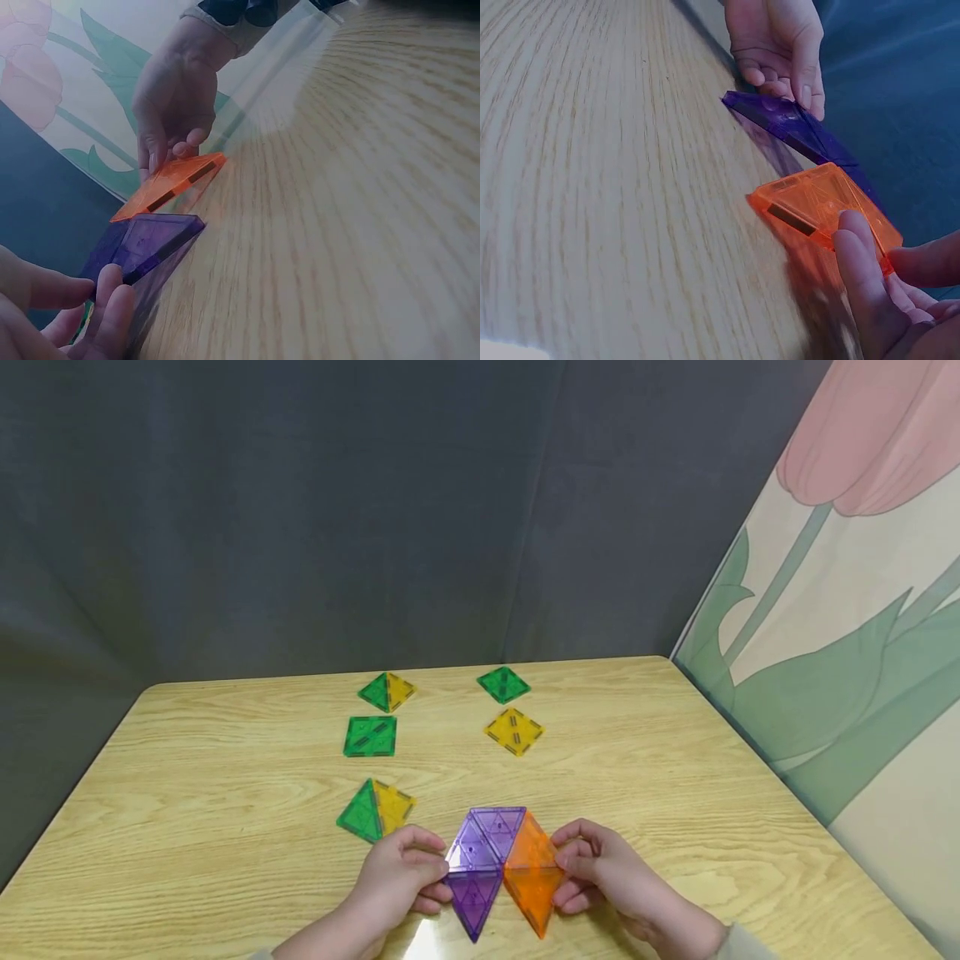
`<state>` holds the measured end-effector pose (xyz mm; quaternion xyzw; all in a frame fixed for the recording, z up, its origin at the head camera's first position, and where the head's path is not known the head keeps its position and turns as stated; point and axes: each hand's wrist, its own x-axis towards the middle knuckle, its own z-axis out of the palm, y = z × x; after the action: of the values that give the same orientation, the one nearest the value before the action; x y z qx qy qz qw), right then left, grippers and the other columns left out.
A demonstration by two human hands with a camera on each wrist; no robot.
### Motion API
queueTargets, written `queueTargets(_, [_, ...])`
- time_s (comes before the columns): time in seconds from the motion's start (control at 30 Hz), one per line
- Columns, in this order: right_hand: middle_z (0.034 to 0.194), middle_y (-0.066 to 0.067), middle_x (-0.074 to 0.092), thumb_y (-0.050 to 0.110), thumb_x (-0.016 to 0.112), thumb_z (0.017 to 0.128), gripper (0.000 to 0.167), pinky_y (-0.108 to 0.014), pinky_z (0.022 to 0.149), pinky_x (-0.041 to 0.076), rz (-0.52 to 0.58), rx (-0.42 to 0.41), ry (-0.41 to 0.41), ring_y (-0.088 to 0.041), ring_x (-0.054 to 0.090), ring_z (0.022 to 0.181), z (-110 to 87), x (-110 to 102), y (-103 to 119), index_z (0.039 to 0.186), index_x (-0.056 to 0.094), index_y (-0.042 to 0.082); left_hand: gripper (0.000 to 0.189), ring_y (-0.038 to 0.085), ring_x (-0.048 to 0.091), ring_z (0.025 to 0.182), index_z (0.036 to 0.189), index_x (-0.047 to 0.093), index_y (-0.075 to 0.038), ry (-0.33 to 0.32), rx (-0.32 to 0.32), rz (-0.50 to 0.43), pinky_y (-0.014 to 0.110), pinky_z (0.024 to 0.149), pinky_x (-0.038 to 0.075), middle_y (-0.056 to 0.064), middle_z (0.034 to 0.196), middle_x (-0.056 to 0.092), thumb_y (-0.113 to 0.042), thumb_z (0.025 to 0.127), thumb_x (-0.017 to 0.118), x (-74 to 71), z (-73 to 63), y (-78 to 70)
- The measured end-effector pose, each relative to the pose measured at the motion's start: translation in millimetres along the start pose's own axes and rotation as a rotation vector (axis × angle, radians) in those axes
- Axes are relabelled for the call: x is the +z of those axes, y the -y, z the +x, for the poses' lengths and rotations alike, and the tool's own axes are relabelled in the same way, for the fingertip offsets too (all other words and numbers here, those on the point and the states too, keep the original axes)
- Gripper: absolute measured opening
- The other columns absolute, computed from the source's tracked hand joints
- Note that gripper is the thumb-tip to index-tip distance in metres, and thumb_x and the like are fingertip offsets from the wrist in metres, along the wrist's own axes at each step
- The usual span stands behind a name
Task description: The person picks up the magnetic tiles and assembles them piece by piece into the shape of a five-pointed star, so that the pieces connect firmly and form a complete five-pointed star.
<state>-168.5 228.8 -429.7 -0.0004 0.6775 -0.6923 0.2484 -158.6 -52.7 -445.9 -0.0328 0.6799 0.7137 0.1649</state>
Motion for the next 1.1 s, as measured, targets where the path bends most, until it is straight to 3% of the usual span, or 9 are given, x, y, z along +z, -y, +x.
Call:
queueTargets(0.3, [0.094,-0.012,0.063,0.005,0.053,0.099,0.026,-0.033,0.063,0.060,0.031,0.022,0.034,-0.020,0.068,0.067,-2.8,-1,2,0.121,0.050,-0.009,0.031,0.016,0.067,0.064,0.118,0.061,0.010,0.028,-0.019,-0.042,0.030,0.057,0.058,0.009,0.086,0.070,0.001,0.088,0.065,-5.5,-1.9,0.5])
queueTargets(0.67, [0.098,-0.012,0.063,0.004,0.054,0.098,0.025,-0.034,0.074,0.059,0.177,0.072,0.074,-0.021,0.070,0.075,-5.2,-2,-1,0.121,0.050,-0.006,0.035,0.017,0.070,0.068,0.121,0.061,0.011,0.095,-0.056,-0.146,0.030,0.062,0.059,0.011,0.087,0.070,-0.003,0.090,0.066,-9.6,-1.6,2.5])
queueTargets(0.93, [0.100,-0.018,0.065,0.005,0.053,0.099,0.025,-0.034,0.077,0.059,0.227,0.065,0.133,-0.021,0.071,0.079,-4.4,2,-10,0.120,0.051,-0.010,0.033,0.020,0.071,0.071,0.120,0.059,0.014,0.108,-0.059,-0.139,0.031,0.065,0.060,0.011,0.089,0.070,-0.001,0.091,0.065,-8.3,-3.3,2.6])
queueTargets(1.1, [0.099,-0.019,0.065,0.005,0.053,0.099,0.027,-0.033,0.077,0.059,0.204,0.072,0.119,-0.021,0.071,0.079,-3.5,4,-10,0.121,0.050,-0.012,0.031,0.021,0.072,0.075,0.119,0.058,0.014,0.112,-0.084,-0.111,0.030,0.067,0.060,0.013,0.091,0.070,-0.001,0.093,0.063,-8.7,-3.8,0.0])
